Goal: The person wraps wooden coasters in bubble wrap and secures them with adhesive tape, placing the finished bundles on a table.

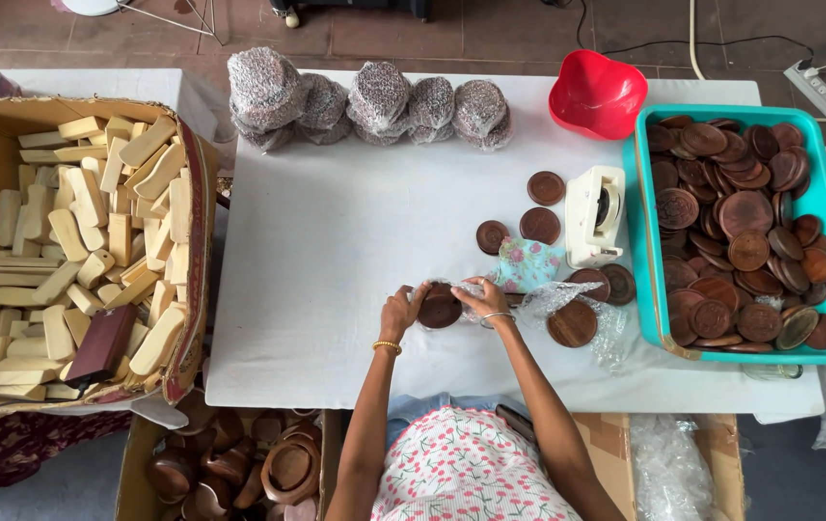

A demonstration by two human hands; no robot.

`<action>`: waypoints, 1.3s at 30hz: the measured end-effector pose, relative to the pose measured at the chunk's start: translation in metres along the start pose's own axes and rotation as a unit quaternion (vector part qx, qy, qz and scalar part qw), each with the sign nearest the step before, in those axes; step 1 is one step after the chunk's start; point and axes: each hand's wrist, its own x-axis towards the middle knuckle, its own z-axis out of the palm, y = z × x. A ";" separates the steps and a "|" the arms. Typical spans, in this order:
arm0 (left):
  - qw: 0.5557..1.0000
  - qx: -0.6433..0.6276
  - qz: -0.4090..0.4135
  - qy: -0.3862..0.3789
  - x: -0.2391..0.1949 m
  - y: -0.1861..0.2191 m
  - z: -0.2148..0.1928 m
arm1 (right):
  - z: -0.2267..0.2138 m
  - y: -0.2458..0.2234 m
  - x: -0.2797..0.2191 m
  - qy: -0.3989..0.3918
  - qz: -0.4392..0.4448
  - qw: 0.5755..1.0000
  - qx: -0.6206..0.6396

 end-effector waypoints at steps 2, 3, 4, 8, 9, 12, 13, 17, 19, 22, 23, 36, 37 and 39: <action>1.000 0.003 -0.014 0.018 0.009 -0.003 0.009 | 0.002 -0.002 -0.002 -0.023 -0.018 0.999 -0.017; 0.999 0.007 -0.029 0.034 0.013 -0.004 0.014 | 0.003 -0.004 -0.002 -0.046 -0.034 0.998 -0.034; 0.999 0.006 -0.028 0.036 0.016 -0.004 0.015 | 0.001 -0.015 -0.009 -0.047 -0.036 0.998 -0.035; 0.999 0.003 -0.031 0.031 0.017 0.000 0.011 | 0.005 -0.023 -0.016 -0.018 -0.079 0.993 -0.090; 0.999 -0.012 -0.031 0.016 0.015 0.002 0.007 | 0.008 -0.016 -0.013 0.000 -0.065 0.993 -0.100; 0.999 0.007 -0.030 -0.019 0.014 -0.008 0.004 | 0.018 0.024 0.006 0.083 -0.099 0.987 -0.101; 0.999 0.007 -0.031 -0.020 0.013 -0.011 0.001 | 0.018 0.028 0.007 0.082 -0.098 0.987 -0.101; 0.994 0.107 0.004 -0.027 0.002 -0.016 -0.013 | 0.014 0.026 0.008 0.112 -0.126 0.980 -0.109; 0.989 0.141 0.023 -0.023 -0.004 -0.023 -0.015 | 0.007 0.012 0.000 0.112 -0.119 0.978 -0.128; 0.989 0.133 0.053 -0.029 0.005 -0.045 -0.003 | -0.004 -0.003 -0.004 0.030 0.012 0.976 -0.217; 0.992 0.104 0.070 0.025 0.009 -0.053 0.004 | -0.004 0.005 -0.001 0.042 -0.007 0.984 -0.171; 0.971 -0.194 0.076 0.114 -0.017 -0.007 -0.023 | 0.016 -0.018 -0.012 -0.053 -0.015 0.979 0.197; 0.972 -0.194 0.076 0.114 -0.018 -0.004 -0.022 | 0.017 -0.021 -0.014 -0.053 -0.014 0.979 0.197; 0.968 -0.222 0.064 0.099 -0.019 0.004 -0.021 | 0.021 -0.027 -0.016 -0.058 -0.027 0.980 0.187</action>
